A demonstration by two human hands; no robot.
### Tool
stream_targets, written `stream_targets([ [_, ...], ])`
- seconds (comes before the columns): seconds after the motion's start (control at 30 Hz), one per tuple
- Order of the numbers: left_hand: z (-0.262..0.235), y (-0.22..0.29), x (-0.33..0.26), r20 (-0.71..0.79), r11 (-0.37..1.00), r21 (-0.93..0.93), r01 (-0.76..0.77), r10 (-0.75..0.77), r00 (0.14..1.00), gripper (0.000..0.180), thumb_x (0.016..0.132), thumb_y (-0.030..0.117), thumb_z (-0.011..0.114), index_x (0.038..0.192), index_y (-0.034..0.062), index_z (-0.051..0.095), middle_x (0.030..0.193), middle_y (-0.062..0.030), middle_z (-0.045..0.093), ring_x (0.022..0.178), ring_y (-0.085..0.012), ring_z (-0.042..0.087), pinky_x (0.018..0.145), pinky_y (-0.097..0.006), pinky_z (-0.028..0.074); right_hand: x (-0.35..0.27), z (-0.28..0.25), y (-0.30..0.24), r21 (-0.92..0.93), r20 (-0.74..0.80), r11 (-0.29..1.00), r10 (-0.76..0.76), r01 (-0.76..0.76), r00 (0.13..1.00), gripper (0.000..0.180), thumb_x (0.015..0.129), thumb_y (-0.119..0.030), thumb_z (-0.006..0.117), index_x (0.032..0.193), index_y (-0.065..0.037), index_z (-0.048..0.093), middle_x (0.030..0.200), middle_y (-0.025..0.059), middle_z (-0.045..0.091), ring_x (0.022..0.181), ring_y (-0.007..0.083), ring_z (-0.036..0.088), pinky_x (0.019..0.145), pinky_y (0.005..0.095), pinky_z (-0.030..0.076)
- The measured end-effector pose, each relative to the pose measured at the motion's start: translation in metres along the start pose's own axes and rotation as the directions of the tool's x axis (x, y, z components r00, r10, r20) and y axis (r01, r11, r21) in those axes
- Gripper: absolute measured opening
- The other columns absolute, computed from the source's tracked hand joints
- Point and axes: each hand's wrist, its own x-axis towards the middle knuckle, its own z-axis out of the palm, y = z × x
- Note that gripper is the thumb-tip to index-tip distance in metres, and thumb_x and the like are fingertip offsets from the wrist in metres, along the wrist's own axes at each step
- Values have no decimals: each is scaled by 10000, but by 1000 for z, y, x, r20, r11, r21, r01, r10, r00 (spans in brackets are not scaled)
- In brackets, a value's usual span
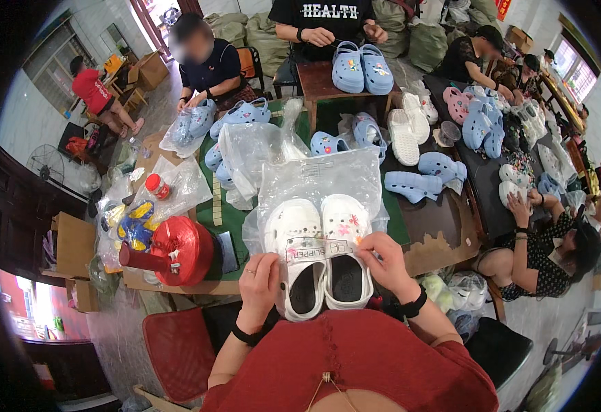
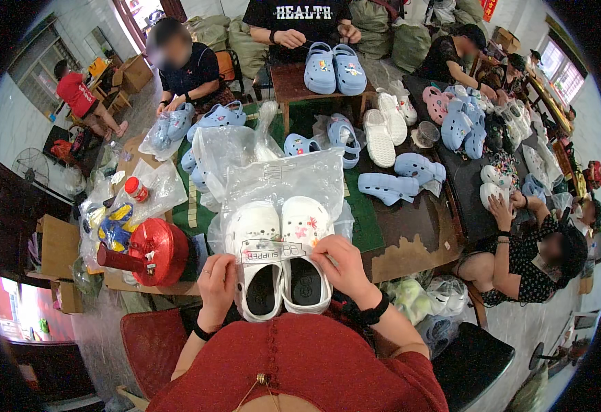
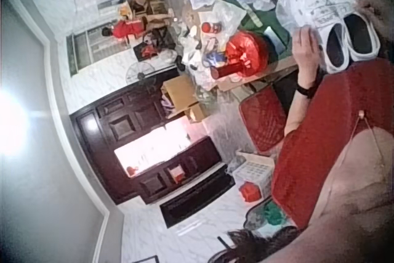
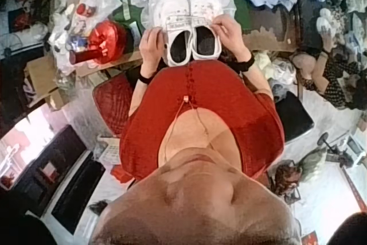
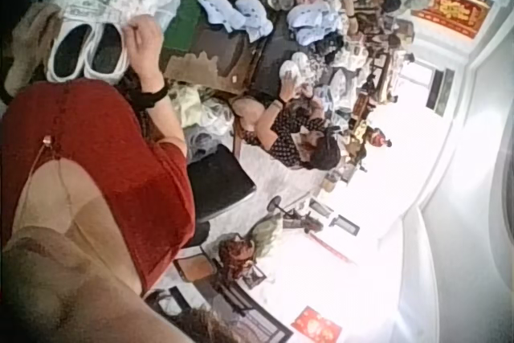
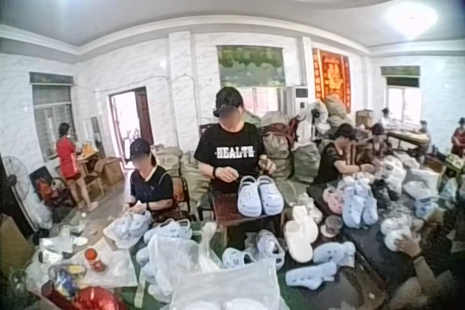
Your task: Packaging shoes into plastic bags at an assembly table.
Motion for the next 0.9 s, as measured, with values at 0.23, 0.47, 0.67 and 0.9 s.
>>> stream_targets([
  [0.23,0,5,5,12,999,-13,43,-43,999,215,861,-16,606,1073,16,617,910,-164,636,822,-340,635,702,-389,520,4,15,4,48,2,981,187,-187,982,144,860,-102,677,943,-14,599,850,124,564,775,332,574,718,372,475],
  [0.47,5,7,7,-73,989,-127,-79,70,995,156,847,-17,642,1000,13,643,828,-148,651,712,-321,645,619,-370,514,9,14,-3,-42,0,993,111,-111,994,223,748,-48,771,946,-59,670,812,81,554,710,253,560,656,328,468],
  [0.67,-10,3,-8,47,989,-150,-3,10,999,221,823,-43,667,1029,28,630,836,-129,651,718,-284,645,644,-345,520,7,1,1,383,133,915,77,-123,988,100,798,-16,723,869,-30,653,782,26,559,709,132,525,634,259,416],
  [0.9,-8,2,-13,292,579,-648,495,-411,864,240,838,-3,634,1074,10,596,910,-97,630,810,-213,606,761,-309,482,16,-5,-5,311,351,835,343,-454,871,150,918,-129,634,853,4,620,751,10,552,678,90,471,612,264,409],
])
